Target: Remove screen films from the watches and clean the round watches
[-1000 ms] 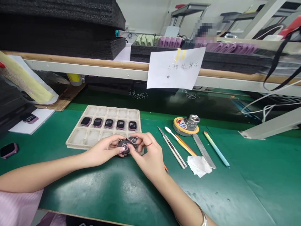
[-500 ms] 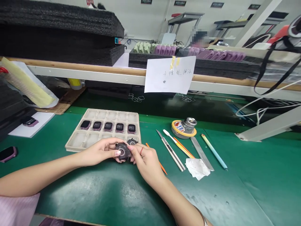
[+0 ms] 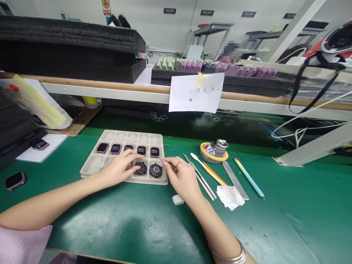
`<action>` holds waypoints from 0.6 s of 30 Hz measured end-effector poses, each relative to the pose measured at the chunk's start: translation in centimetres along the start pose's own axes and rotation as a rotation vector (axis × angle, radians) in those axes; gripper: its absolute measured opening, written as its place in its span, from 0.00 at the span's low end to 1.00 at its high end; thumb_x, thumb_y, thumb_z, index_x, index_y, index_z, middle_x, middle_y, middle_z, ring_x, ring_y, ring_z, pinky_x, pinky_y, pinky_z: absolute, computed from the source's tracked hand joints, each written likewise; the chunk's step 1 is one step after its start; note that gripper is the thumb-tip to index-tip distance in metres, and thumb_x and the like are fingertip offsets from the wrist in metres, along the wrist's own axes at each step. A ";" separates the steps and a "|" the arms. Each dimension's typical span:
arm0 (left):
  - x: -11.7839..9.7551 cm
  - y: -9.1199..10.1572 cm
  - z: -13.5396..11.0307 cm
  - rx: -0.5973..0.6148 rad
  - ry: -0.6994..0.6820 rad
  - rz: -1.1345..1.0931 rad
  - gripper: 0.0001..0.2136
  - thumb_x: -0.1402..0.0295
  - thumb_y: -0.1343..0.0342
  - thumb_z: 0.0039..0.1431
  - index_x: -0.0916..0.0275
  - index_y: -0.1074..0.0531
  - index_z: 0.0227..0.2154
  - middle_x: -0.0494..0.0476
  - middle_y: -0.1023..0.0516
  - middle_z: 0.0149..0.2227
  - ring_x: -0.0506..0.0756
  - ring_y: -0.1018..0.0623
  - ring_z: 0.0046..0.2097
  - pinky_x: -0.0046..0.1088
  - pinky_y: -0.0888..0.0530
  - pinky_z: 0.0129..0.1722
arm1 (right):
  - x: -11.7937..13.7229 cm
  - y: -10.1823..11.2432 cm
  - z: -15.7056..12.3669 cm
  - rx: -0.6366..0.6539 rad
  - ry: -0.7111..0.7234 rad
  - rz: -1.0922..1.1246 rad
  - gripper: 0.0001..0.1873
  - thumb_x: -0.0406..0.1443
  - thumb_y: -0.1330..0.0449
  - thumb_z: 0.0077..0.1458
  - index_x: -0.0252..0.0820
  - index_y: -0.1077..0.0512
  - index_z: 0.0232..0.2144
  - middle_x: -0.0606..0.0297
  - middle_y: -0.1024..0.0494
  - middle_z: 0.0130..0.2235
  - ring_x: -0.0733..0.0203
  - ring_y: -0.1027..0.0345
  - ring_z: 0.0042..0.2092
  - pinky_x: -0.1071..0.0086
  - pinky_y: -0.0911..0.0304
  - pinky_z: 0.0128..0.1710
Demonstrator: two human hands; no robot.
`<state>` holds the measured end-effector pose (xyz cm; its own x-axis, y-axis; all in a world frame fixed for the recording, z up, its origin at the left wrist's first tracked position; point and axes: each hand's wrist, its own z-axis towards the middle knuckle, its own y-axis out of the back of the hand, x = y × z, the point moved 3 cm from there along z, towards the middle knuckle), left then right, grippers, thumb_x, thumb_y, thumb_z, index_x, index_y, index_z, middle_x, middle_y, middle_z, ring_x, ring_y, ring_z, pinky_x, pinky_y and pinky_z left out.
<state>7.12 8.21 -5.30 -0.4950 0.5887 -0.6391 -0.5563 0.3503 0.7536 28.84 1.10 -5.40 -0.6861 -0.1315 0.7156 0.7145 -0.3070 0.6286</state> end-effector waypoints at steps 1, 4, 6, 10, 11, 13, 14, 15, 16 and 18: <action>0.0 0.3 -0.1 -0.011 -0.013 0.026 0.15 0.69 0.46 0.63 0.61 0.27 0.52 0.61 0.26 0.50 0.57 0.23 0.43 0.37 0.27 0.49 | -0.2 0.4 0.1 -0.002 -0.002 -0.046 0.17 0.45 0.46 0.61 0.44 0.21 0.39 0.59 0.18 0.37 0.55 0.27 0.35 0.63 0.33 0.38; 0.3 1.4 -0.3 -0.035 -0.038 0.096 0.10 0.69 0.47 0.64 0.62 0.24 0.45 0.60 0.22 0.45 0.59 0.23 0.45 0.38 0.28 0.49 | -1.1 2.0 0.3 0.006 -0.039 -0.186 0.16 0.45 0.45 0.58 0.44 0.20 0.37 0.60 0.19 0.31 0.54 0.28 0.30 0.63 0.36 0.32; 0.6 2.0 -0.7 -0.045 -0.050 0.136 0.09 0.69 0.48 0.66 0.62 0.23 0.41 0.59 0.21 0.41 0.59 0.23 0.44 0.37 0.28 0.47 | -1.7 3.0 0.0 0.033 -0.075 -0.271 0.15 0.46 0.43 0.55 0.45 0.22 0.29 0.62 0.21 0.24 0.54 0.30 0.26 0.64 0.40 0.27; 1.2 2.1 -2.5 -0.021 -0.086 0.210 0.11 0.65 0.48 0.67 0.62 0.25 0.32 0.57 0.22 0.33 0.58 0.23 0.40 0.35 0.28 0.42 | -2.7 3.7 -1.1 0.122 -0.122 -0.385 0.08 0.39 0.36 0.45 0.47 0.28 0.18 0.66 0.25 0.18 0.58 0.34 0.19 0.68 0.49 0.19; 1.4 1.9 -3.1 -0.011 -0.098 0.223 0.11 0.64 0.48 0.67 0.62 0.25 0.32 0.57 0.22 0.33 0.58 0.24 0.40 0.35 0.28 0.42 | -2.8 3.6 -1.4 0.133 -0.130 -0.406 0.07 0.36 0.36 0.42 0.48 0.30 0.17 0.68 0.27 0.17 0.59 0.36 0.18 0.68 0.51 0.18; 1.7 1.5 -4.3 0.002 -0.120 0.240 0.10 0.62 0.47 0.67 0.62 0.26 0.33 0.57 0.22 0.34 0.59 0.24 0.41 0.36 0.28 0.43 | -2.9 3.6 -1.6 0.122 -0.148 -0.445 0.07 0.30 0.39 0.39 0.47 0.33 0.17 0.69 0.31 0.15 0.61 0.40 0.16 0.69 0.55 0.18; 1.8 1.4 -4.8 0.004 -0.128 0.246 0.10 0.62 0.47 0.67 0.62 0.26 0.34 0.58 0.22 0.36 0.59 0.24 0.43 0.37 0.28 0.44 | -2.8 3.7 -1.8 0.102 -0.157 -0.461 0.08 0.29 0.40 0.38 0.47 0.35 0.17 0.69 0.32 0.15 0.61 0.42 0.16 0.69 0.56 0.18; 1.9 1.3 -5.2 0.004 -0.133 0.250 0.10 0.62 0.48 0.67 0.62 0.26 0.36 0.58 0.22 0.37 0.59 0.25 0.43 0.37 0.27 0.44 | -2.5 3.9 -1.9 0.079 -0.164 -0.472 0.09 0.29 0.41 0.39 0.47 0.37 0.17 0.68 0.33 0.15 0.61 0.42 0.17 0.69 0.58 0.19; 2.0 1.3 -5.6 0.002 -0.136 0.255 0.10 0.62 0.48 0.67 0.62 0.27 0.37 0.59 0.23 0.38 0.59 0.25 0.44 0.37 0.27 0.45 | -2.0 4.0 -2.2 0.057 -0.167 -0.475 0.09 0.30 0.42 0.40 0.47 0.38 0.18 0.67 0.32 0.17 0.61 0.42 0.17 0.68 0.58 0.19; 2.2 1.3 -6.1 -0.003 -0.134 0.264 0.10 0.62 0.49 0.68 0.62 0.27 0.36 0.59 0.23 0.38 0.59 0.25 0.43 0.38 0.27 0.44 | -0.6 4.0 -3.1 0.047 -0.155 -0.448 0.08 0.33 0.43 0.46 0.46 0.38 0.19 0.64 0.28 0.21 0.61 0.41 0.18 0.67 0.55 0.20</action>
<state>1.20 5.56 -6.65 -0.5303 0.7504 -0.3946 -0.4219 0.1701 0.8905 31.64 -2.97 -4.28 -0.9021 0.1474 0.4057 0.3609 -0.2577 0.8963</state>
